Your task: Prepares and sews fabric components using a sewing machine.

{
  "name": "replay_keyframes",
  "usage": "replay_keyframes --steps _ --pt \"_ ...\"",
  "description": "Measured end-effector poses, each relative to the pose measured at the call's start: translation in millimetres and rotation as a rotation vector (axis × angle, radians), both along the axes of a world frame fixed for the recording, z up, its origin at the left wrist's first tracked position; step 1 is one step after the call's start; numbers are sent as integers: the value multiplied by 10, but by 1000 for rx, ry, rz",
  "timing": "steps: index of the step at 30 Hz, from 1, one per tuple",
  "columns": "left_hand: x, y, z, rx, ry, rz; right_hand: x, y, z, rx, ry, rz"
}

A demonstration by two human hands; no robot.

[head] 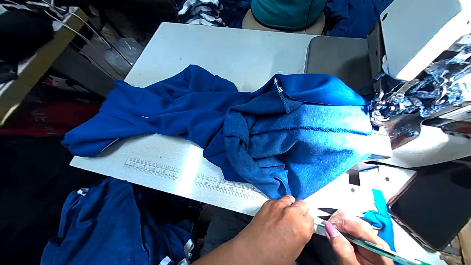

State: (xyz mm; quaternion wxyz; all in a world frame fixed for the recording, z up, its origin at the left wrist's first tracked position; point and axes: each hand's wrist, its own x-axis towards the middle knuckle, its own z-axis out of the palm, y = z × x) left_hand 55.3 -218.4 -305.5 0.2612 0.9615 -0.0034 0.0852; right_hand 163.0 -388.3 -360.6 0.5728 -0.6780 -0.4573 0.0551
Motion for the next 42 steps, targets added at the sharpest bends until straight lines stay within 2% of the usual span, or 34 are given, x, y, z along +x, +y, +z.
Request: replay_keyframes --steps 4,13,18,31,37,42 --pt "-10 27 -16 -39 5 -3 4 -2 11 42 103 1" --pt "-6 5 -8 -33 15 3 12 25 -22 33 63 36" --pt "1 -4 -3 -34 7 6 -2 5 19 38 116 22" --pt "-2 -35 -23 -24 -18 12 9 29 -21 -26 -45 64" --pt "-15 -41 -34 -23 -32 15 24 -10 -22 -29 -72 16" --pt "-20 -52 -43 -13 -48 18 27 -24 6 29 56 -8"
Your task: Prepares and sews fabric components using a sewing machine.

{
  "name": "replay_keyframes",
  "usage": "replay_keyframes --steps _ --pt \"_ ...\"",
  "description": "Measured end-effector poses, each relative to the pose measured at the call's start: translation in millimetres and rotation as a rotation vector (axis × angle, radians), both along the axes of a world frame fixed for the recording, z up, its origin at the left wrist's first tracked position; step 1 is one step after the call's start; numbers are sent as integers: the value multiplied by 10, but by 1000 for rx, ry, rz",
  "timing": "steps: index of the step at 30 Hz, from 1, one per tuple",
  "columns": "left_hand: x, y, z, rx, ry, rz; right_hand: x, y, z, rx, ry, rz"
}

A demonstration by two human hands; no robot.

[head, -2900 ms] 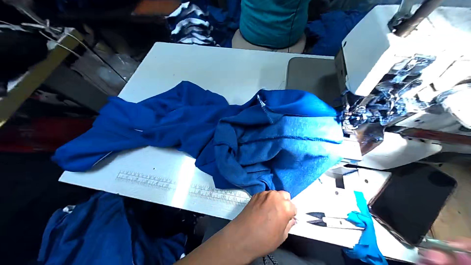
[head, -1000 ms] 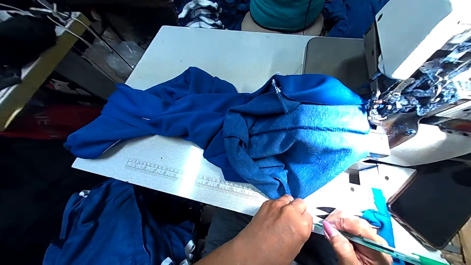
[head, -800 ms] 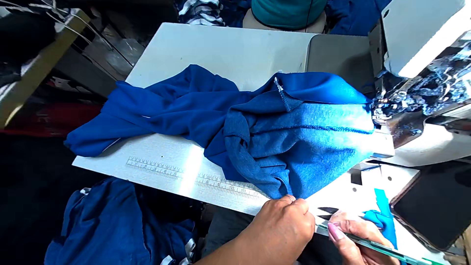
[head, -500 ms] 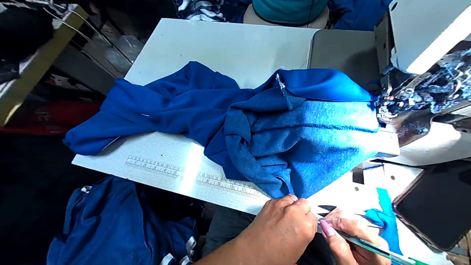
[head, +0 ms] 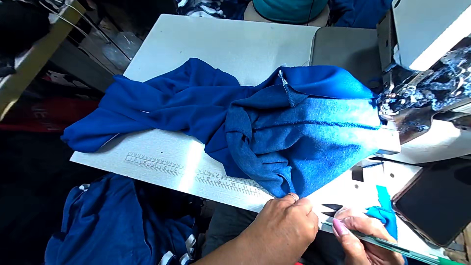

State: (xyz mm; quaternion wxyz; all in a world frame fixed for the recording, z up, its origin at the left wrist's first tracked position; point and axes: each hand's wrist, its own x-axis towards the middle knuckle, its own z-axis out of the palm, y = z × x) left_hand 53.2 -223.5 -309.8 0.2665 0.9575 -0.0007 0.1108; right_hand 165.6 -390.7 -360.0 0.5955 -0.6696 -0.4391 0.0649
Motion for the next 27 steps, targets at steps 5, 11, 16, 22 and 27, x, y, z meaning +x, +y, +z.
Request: replay_keyframes --steps 5,11,16,22,27 --pt "-2 6 -4 2 0 -1 -16 24 -7 -2 -8 14" --pt "-6 7 -21 5 -15 -9 -12 36 -49 -17 -85 28" --pt "-9 -1 -45 -18 -26 -3 -20 42 -43 -36 -96 43" --pt "-34 2 -77 -42 -53 14 -5 13 -27 -47 -127 26" --pt "-29 12 -67 -35 -36 -4 2 11 2 29 34 20"
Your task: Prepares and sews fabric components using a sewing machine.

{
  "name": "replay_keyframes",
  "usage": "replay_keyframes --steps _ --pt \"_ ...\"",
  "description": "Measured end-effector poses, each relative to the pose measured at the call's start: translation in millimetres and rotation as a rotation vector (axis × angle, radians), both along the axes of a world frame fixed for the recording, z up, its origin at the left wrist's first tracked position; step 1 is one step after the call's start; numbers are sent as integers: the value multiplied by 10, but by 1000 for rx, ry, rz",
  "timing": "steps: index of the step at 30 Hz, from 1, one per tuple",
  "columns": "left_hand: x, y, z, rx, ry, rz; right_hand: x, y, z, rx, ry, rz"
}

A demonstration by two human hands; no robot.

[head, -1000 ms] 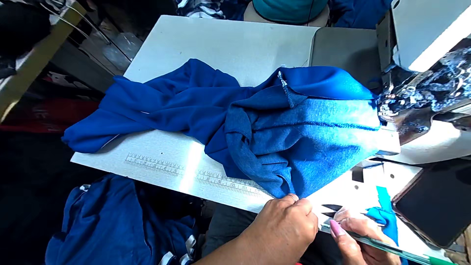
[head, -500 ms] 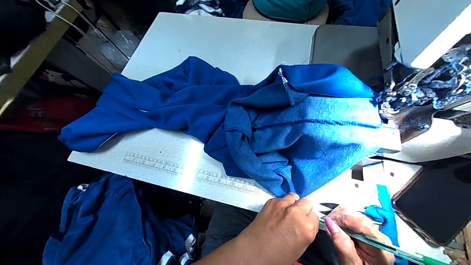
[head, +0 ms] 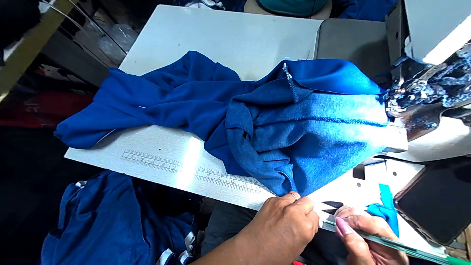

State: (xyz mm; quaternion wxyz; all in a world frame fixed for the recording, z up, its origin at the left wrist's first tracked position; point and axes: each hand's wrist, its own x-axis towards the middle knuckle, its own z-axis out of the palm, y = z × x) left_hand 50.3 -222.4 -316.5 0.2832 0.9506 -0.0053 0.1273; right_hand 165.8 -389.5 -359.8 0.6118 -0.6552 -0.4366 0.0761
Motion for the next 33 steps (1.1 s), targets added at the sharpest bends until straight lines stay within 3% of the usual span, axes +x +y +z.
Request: replay_keyframes --steps 5,15,23,33 --pt "4 3 11 -5 10 -2 -17 9 -2 -6 18 9" --pt "-7 -3 -3 -52 16 30 -4 24 -28 -92 -176 37" --pt "-15 -9 -21 -68 5 51 -13 21 -17 46 41 -12" --pt "2 -18 -13 -68 9 57 -34 48 -6 -3 10 0"
